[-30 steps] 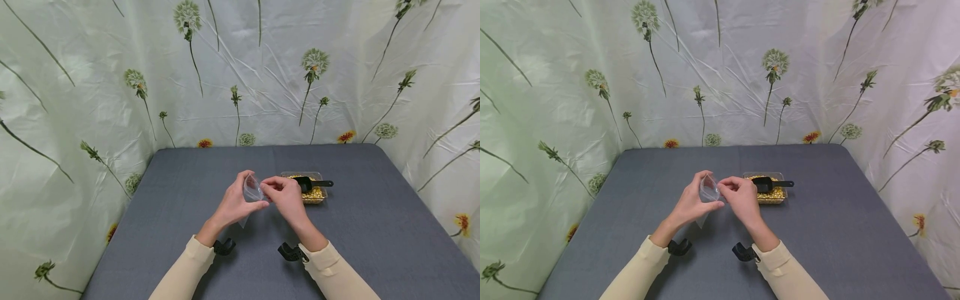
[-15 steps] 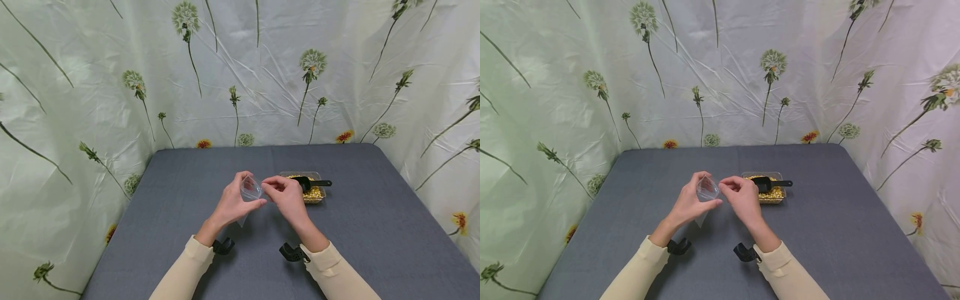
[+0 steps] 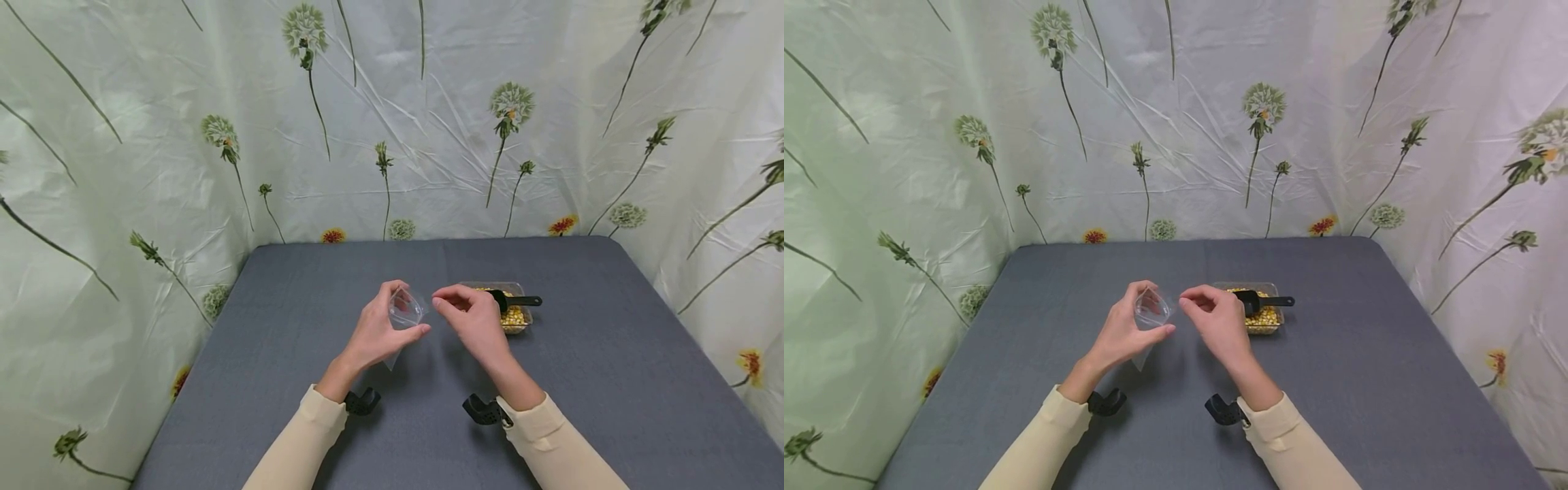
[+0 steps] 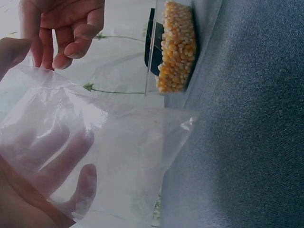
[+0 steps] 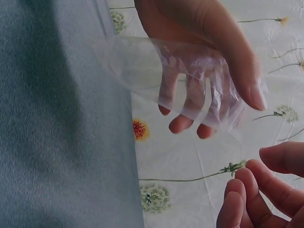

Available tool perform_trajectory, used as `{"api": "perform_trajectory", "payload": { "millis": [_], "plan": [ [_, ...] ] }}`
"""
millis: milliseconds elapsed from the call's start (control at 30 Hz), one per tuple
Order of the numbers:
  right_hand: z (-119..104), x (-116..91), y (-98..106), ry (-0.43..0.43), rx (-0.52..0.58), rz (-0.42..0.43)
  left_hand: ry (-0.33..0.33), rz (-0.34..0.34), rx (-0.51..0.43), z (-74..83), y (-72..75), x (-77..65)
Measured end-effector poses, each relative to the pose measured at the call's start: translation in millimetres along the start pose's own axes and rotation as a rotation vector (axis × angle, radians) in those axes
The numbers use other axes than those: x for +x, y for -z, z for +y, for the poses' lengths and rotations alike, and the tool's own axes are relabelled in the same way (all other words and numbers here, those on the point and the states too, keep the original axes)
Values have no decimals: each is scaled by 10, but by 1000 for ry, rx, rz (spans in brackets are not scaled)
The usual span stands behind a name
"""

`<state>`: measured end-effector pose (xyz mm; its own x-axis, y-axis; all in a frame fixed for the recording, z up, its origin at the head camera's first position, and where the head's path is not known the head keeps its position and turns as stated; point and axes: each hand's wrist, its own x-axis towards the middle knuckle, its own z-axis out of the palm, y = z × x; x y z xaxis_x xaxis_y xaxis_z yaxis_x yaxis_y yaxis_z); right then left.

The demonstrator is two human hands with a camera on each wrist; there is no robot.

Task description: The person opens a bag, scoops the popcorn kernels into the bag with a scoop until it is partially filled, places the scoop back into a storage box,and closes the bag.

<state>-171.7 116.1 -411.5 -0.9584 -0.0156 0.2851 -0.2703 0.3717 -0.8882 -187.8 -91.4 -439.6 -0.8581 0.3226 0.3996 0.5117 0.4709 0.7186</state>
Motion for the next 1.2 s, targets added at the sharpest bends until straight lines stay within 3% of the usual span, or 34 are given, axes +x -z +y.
{"api": "perform_trajectory", "payload": {
  "millis": [400,900,1200],
  "plan": [
    [164,14,122,1,-66,14,-9,6,-2,-74,-29,-14],
    [467,46,546,-32,-241,24,-16,-14,-5,-120,-64,-9],
    [605,52,811,11,-348,20,-31,-1,-13,-131,-120,-11]
  ]
}}
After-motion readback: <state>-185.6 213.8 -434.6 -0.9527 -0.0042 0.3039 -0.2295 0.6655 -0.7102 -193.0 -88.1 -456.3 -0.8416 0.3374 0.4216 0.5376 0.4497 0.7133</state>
